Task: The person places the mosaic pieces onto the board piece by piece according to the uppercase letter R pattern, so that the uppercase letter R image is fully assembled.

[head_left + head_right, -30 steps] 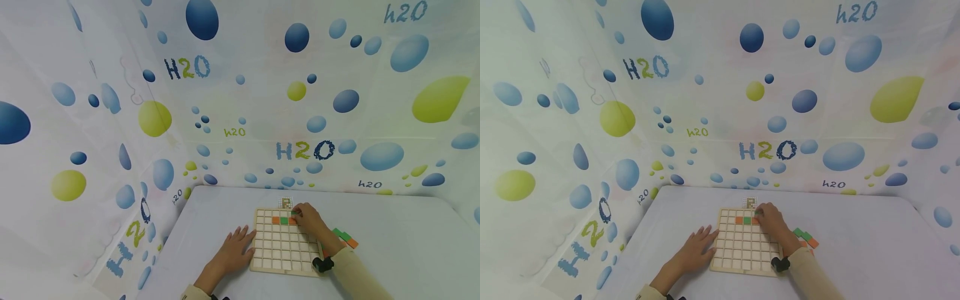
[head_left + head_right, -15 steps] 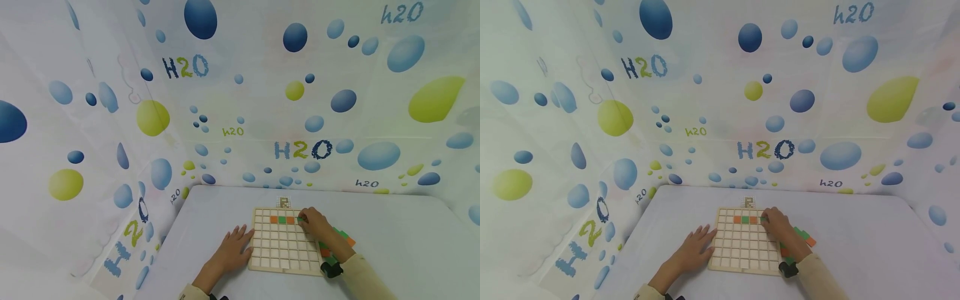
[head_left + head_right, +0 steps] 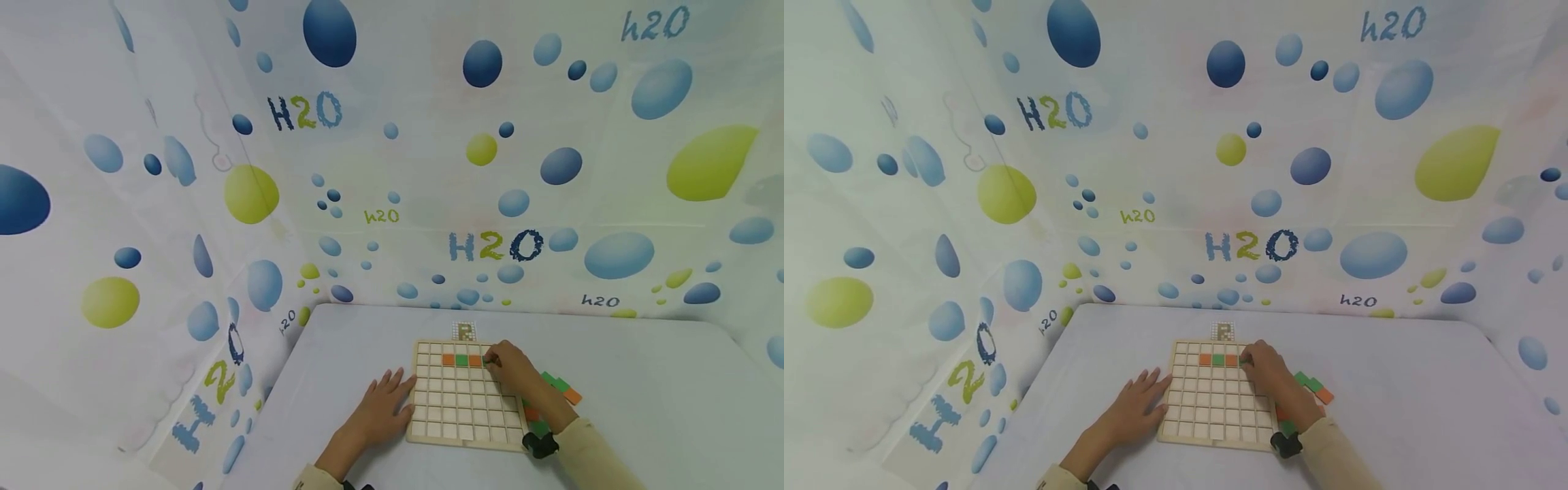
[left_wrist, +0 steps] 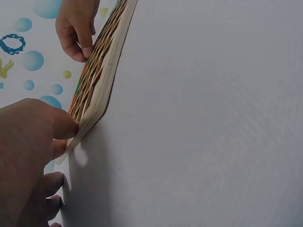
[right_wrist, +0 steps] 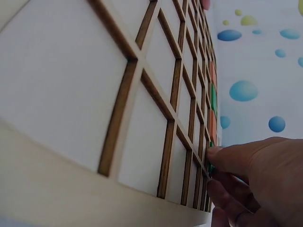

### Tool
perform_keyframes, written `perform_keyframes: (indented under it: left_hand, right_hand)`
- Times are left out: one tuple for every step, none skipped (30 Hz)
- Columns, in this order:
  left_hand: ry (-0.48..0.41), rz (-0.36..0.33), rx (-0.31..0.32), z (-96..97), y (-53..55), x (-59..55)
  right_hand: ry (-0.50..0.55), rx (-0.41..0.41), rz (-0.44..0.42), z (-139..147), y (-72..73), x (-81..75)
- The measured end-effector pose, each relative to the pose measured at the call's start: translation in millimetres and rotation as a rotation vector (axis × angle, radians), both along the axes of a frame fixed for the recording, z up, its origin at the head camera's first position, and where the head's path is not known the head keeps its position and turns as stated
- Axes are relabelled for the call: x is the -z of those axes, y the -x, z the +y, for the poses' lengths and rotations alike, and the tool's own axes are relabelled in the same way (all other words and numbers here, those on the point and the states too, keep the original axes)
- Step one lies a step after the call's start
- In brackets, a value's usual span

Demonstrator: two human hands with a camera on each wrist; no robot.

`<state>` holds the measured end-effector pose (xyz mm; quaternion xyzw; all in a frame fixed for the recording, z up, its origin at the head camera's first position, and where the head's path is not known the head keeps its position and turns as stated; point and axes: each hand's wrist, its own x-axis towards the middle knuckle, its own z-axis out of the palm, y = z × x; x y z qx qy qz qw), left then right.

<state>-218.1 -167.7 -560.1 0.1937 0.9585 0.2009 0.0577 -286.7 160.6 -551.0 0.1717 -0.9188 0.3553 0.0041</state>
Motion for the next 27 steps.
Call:
perform_keyframes:
  left_hand:
    - [-0.002, 0.003, 0.003, 0.2, -0.2, -0.1]
    - [-0.004, 0.002, 0.005, 0.4, -0.5, -0.5]
    - [-0.007, 0.002, 0.007, 0.7, -0.8, -0.8]
    - [-0.007, 0.003, 0.008, 1.0, -0.9, -0.8]
    - [-0.006, 0.003, 0.008, 1.2, -1.3, -1.1]
    - [-0.007, 0.003, 0.008, 1.4, -1.6, -1.4]
    - [-0.002, 0.005, 0.007, 1.7, -1.9, -1.8]
    - [-0.002, 0.005, 0.005, 1.8, -2.3, -2.6]
    - [-0.003, 0.005, 0.003, 1.7, -2.6, -3.2]
    - [-0.003, 0.006, 0.003, 1.6, -2.8, -3.7]
    - [-0.006, 0.005, 0.002, 1.3, -3.1, -4.3]
    - [-0.01, 0.004, 0.002, 0.9, -3.2, -4.8]
    - [-0.012, 0.004, 0.003, 0.7, -3.0, -4.7]
    - [-0.013, 0.004, 0.004, 0.2, -2.8, -4.5]
    - [-0.011, 0.006, 0.005, -0.6, -2.2, -3.9]
    - [-0.01, 0.007, 0.006, -1.0, -1.8, -3.5]
    - [-0.008, 0.009, 0.006, -1.2, -1.3, -3.2]
    - [-0.005, 0.01, 0.005, -1.3, -0.9, -2.9]
    - [-0.003, 0.013, 0.005, -1.5, -0.7, -2.7]
    - [-0.003, 0.013, 0.004, -1.5, -0.5, -2.5]
    - [-0.004, 0.013, 0.003, -1.2, -0.3, -2.3]
    - [-0.007, 0.01, 0.002, -0.6, -0.5, -2.3]
    - [-0.009, 0.01, 0.001, -0.2, -0.8, -2.0]
    - [-0.011, 0.009, 0.0, 0.2, -1.0, -1.6]
    - [-0.012, 0.009, 0.0, 0.5, -1.2, -0.9]
    - [-0.014, 0.012, 0.0, 0.9, -1.4, -0.5]
    - [-0.016, 0.012, 0.0, 1.4, -1.5, -0.1]
  right_hand:
    - [0.011, 0.002, 0.004, 1, -0.9, 0.2]
    - [0.023, 0.004, 0.01, 2, -1.9, 0.2]
    - [0.033, 0.005, 0.014, 4, -3.2, 0.1]
    - [0.04, 0.007, 0.02, 7, -4.4, 0.0]
    - [0.045, 0.01, 0.028, 11, -5.5, 0.0]
    - [0.042, 0.018, 0.038, 15, -6.7, -0.7]
    - [0.038, 0.028, 0.036, 20, -8.0, -1.7]
    - [0.029, 0.043, 0.034, 25, -9.1, -2.3]
    - [0.017, 0.063, 0.026, 32, -10.5, -3.3]
    - [0.006, 0.085, 0.013, 39, -11.8, -4.5]
    - [-0.01, 0.113, -0.006, 46, -13.2, -5.6]
    - [-0.025, 0.142, -0.035, 53, -14.9, -7.2]
    - [-0.044, 0.17, -0.065, 61, -16.4, -8.3]
    - [-0.066, 0.196, -0.088, 69, -17.5, -9.2]
    - [-0.085, 0.22, -0.118, 77, -19.0, -11.2]
    - [-0.106, 0.235, -0.142, 84, -20.8, -12.5]
    - [-0.126, 0.253, -0.165, 91, -22.8, -13.7]
    - [-0.14, 0.26, -0.181, 97, -24.6, -14.7]
    - [-0.155, 0.264, -0.185, 102, -25.8, -14.5]
    - [-0.159, 0.267, -0.19, 106, -26.9, -14.8]
    - [-0.161, 0.267, -0.195, 110, -28.2, -14.5]
    - [-0.161, 0.266, -0.197, 113, -28.9, -13.3]
    - [-0.158, 0.268, -0.198, 115, -29.2, -12.2]
    - [-0.155, 0.266, -0.192, 117, -29.2, -10.7]
    - [-0.152, 0.264, -0.188, 119, -29.1, -9.5]
    - [-0.147, 0.263, -0.189, 120, -29.0, -8.6]
    - [-0.142, 0.26, -0.188, 120, -29.1, -7.0]
